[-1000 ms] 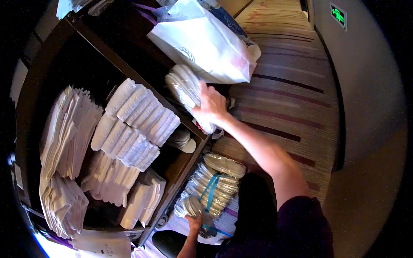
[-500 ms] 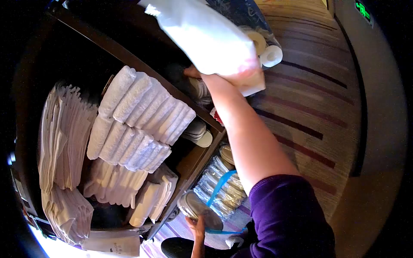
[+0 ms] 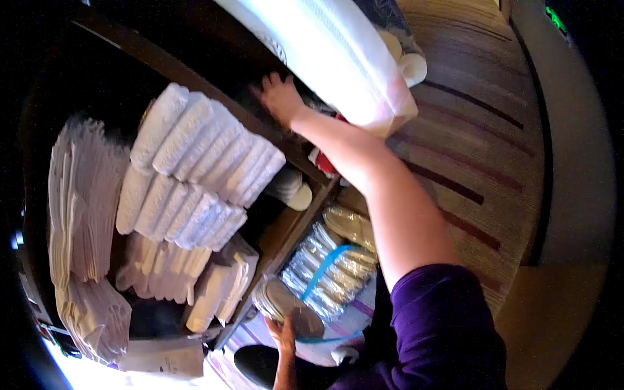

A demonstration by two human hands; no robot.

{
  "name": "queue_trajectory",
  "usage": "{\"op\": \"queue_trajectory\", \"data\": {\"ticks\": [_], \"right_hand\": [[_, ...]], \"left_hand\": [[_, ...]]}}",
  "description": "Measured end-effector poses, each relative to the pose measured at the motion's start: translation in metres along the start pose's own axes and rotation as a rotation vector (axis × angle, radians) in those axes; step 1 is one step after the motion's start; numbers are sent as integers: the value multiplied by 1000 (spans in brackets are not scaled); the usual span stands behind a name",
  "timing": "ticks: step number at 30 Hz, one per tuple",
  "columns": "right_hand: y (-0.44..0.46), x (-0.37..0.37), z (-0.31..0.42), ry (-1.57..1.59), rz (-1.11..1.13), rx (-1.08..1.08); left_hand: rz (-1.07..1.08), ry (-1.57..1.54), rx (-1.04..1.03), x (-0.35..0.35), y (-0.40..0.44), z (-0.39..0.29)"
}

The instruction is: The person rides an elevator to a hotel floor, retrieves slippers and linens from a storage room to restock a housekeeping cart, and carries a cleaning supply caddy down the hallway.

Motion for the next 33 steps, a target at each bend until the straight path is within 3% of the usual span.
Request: {"op": "queue_trajectory", "data": {"ticks": [1,2,3,5,7,8,10,11,13,15,16,18,19,21,22,23,25,26,27,28,29,31,32,33], "right_hand": [[-3,9,0,6,-36,30],[-2,16,-1,211,424,-110],[-16,31,-5,598,369,-300],[-72,86,-1,406,-496,-52],[-153,98,25,648,-560,-135],[-192,111,39,622,-545,-53],[-294,81,75,838,11,-134],[-353,46,86,984,385,-274],[-420,19,97,918,565,-518],[-469,-28,106,705,919,-598],[-466,-26,119,726,928,-584],[-466,-16,133,402,1017,-736],[-460,-22,131,579,1103,-939],[-470,-48,126,578,1174,-993],[-460,-36,116,612,1120,-1007],[-502,-74,103,1103,970,-960],[-496,-60,98,1288,693,-1034],[-491,-45,96,1285,690,-1016],[-462,-9,86,1301,548,-1106],[-442,36,82,1310,406,-1209],[-432,71,80,1350,384,-1149],[-434,129,86,1664,245,-1223],[-435,154,98,1715,241,-1370],[-425,185,105,1744,300,-1322]], "left_hand": [[18,-52,-71,-7,-2,-20],[-5,-29,-61,-7,-4,-31],[-25,-5,-47,-5,-4,-38],[-27,-77,-51,-5,-9,-55],[-95,-94,-109,-4,-7,-55],[-118,-103,-124,-5,-8,-64],[-181,-140,-158,5,4,-51],[-83,-224,-141,6,-8,-82],[-88,-365,-154,18,-12,-100],[-128,-450,-137,42,-15,-114],[-155,-517,-80,57,-19,-120],[-207,-549,-5,88,-20,-127],[-105,-692,95,101,-20,-122],[40,-1016,318,117,-34,-130],[99,-1123,334,119,-38,-132],[141,-1082,323,116,-44,-137],[437,-1209,321,104,-39,-124],[333,-1093,360,94,-34,-114],[165,-1024,403,69,-13,-93],[240,-1021,449,53,-20,-110],[274,-980,425,40,-5,-92],[247,-886,237,9,-16,-120],[290,-871,232,-1,-15,-118],[337,-852,224,-12,-13,-115]]}}
Point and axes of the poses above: each hand's wrist, its own y-axis towards the middle knuckle, its own x-axis out of the back of the hand, z = x × y, the point moved 2 cm from there along y, towards the middle knuckle, and after that the axes turned 12 degrees about x, right-handed, at the moved point
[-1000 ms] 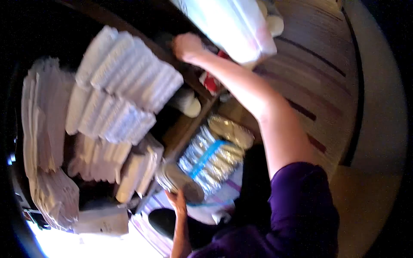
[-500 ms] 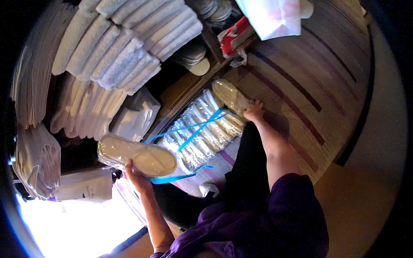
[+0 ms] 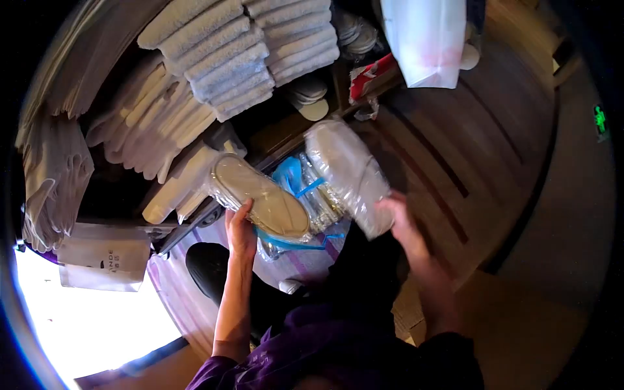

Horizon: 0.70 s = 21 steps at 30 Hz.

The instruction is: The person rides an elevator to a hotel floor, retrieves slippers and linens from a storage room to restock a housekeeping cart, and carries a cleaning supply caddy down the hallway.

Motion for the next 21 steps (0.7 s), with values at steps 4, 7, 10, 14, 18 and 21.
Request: {"op": "queue_trajectory", "data": {"ticks": [4,7,10,14,18,21], "right_hand": [[-49,-61,14,102,235,-51],[-57,-92,8,106,273,-16],[-67,-109,42,9,351,123],[-66,-111,46,-59,308,335],[-69,-101,58,99,432,-8],[-68,-85,63,135,322,-56]], "left_hand": [[168,-96,168,-22,8,34],[270,-183,172,-30,6,59],[260,-237,155,-51,-10,44],[342,-241,205,-57,-20,46],[422,113,219,-75,-23,38],[587,385,386,-66,-17,24]]}}
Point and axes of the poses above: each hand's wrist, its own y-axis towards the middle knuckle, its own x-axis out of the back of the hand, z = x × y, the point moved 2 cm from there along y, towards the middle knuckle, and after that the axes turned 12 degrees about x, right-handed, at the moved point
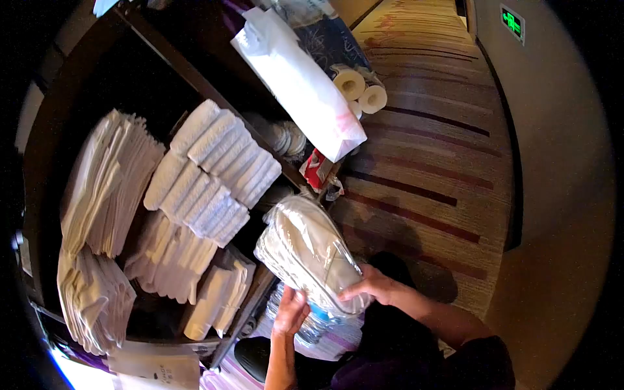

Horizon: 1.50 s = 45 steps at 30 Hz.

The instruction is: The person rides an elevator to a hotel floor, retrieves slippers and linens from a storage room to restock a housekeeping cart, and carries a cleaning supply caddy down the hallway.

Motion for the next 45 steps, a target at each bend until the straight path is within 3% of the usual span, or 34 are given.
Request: {"op": "queue_trajectory", "data": {"ticks": [1,3,4,5,8,9,11,14,16,19,21,23,24,26,31,33,36,37,38,39,40,41,45], "right_hand": [[2,6,11,-80,21,55],[8,19,25,-256,21,218],[12,23,35,-216,33,244],[16,25,48,-177,46,266],[19,22,70,13,117,175],[22,24,67,37,115,155],[23,28,58,58,105,118],[15,39,57,12,117,59],[11,45,58,-1,112,58],[12,51,74,-78,95,38],[18,63,83,-291,7,220],[30,73,101,-460,-78,466],[32,72,118,-587,-141,525],[45,70,150,-768,-275,613],[108,73,187,-787,-550,635],[141,66,193,-794,-561,624],[175,25,228,-921,-351,674],[203,22,232,-897,-403,711],[238,27,245,-845,-292,729],[248,15,264,-737,-199,630],[255,3,283,-822,-210,600],[286,1,289,-771,17,632],[391,1,281,-1046,-26,349]], "left_hand": [[70,114,-17,-7,-5,-7],[-2,235,140,4,-6,-7],[143,176,137,13,-1,-4],[143,183,138,21,3,3],[213,-236,-22,-13,4,6],[328,-287,-55,-41,1,-8],[327,-200,-17,-52,15,-2],[171,-3,36,-43,19,4],[7,320,47,-50,16,-3],[-101,443,110,-41,1,-15],[-116,300,22,-6,2,4],[-117,-170,57,38,2,19],[-116,-162,59,49,1,27],[-371,-69,128,68,-5,43],[-394,51,209,62,-5,69],[-392,73,222,58,-2,74],[-428,139,243,48,-6,78],[-439,185,254,45,-9,81],[-442,227,264,49,-9,88],[-426,279,289,47,-13,89],[-437,318,299,46,-17,92],[-447,354,305,45,-19,95],[-460,296,332,55,-33,114]]}}
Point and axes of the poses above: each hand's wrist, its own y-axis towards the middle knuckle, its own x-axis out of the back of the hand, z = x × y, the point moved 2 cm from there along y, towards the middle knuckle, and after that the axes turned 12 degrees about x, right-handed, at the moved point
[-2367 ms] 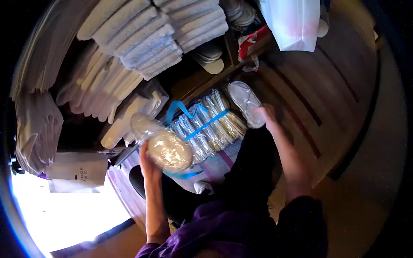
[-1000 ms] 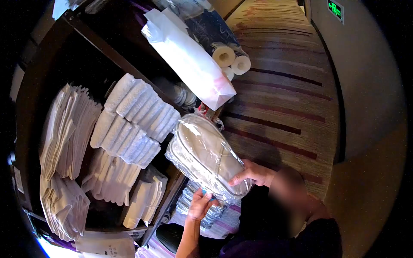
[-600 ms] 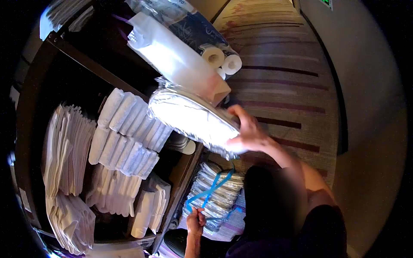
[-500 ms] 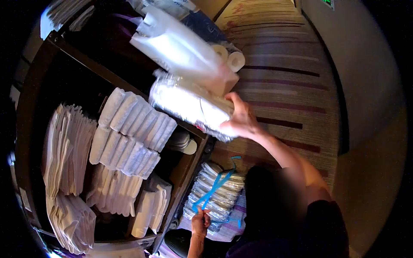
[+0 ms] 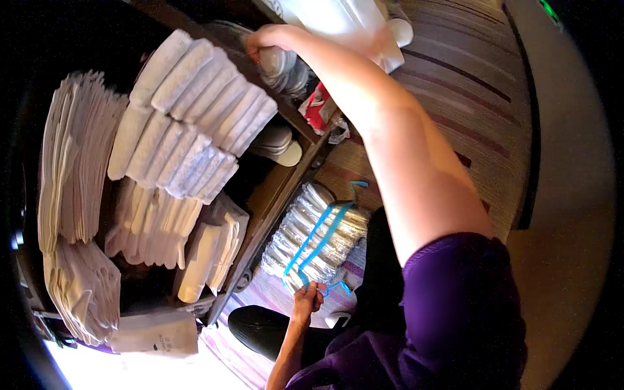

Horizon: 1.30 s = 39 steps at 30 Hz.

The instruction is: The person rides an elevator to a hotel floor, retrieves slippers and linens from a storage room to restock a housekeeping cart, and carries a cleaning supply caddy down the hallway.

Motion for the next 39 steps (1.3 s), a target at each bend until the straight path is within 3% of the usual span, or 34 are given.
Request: {"op": "queue_trajectory", "data": {"ticks": [2,3,4,5,8,9,10,12,14,16,17,18,20,22,24,25,27,28,30,32,33,34,35,36,38,39], "right_hand": [[63,-12,-46,-45,98,102],[34,-11,-22,79,104,182],[49,-17,-22,-51,-91,142],[42,-29,-10,-48,-67,139],[-1,-31,56,-379,-672,174],[-1,-35,43,-428,-755,411],[27,-37,1,-496,-750,606],[38,-35,-53,-335,-409,291],[1,-39,-41,-362,-668,333],[-98,-65,-3,-206,-757,379],[-119,-91,-41,-174,-950,668],[-176,-119,-34,-363,-893,674],[-253,-185,-80,-328,-649,559],[-319,-256,-186,72,-53,140],[-365,-279,-207,-182,221,-106],[-381,-290,-218,-180,231,-101],[-395,-302,-235,-659,81,-34],[-392,-302,-239,-575,293,-222],[-382,-307,-265,-362,415,-284],[-372,-303,-274,-176,458,-308],[-369,-308,-300,-182,503,-148],[-359,-292,-249,-69,544,-159],[-362,-301,-284,72,525,-110],[-360,-295,-260,300,561,-268],[-356,-287,-256,-272,537,-292],[-359,-284,-243,-176,509,-303]], "left_hand": [[5,-2,44,5,-1,18],[-11,48,25,11,1,27],[10,8,18,17,5,38],[-11,2,4,20,0,40],[-85,-43,-40,30,-2,41],[-107,-40,-46,35,0,40],[-131,-30,-44,39,1,38],[-156,-85,-81,41,-1,23],[-153,-237,-88,46,2,13],[-199,-409,-74,53,8,13],[-206,-473,-70,60,14,18],[-214,-535,-66,67,19,23],[-266,-652,-54,76,12,23],[-317,-808,-256,97,8,31],[-571,-823,-446,128,-24,12],[-729,-790,-549,141,-48,-3],[-1015,-694,-768,172,-96,-21],[-1141,-626,-883,187,-119,-23],[-1352,-556,-914,204,-157,-21],[-1435,-526,-848,233,-173,11],[-1475,-513,-744,240,-176,25],[-1519,-506,-637,250,-179,42],[-1489,-505,-596,260,-177,62],[-1448,-501,-557,273,-166,84],[-1142,-715,-384,303,-125,146],[-1048,-772,-322,301,-99,162]]}}
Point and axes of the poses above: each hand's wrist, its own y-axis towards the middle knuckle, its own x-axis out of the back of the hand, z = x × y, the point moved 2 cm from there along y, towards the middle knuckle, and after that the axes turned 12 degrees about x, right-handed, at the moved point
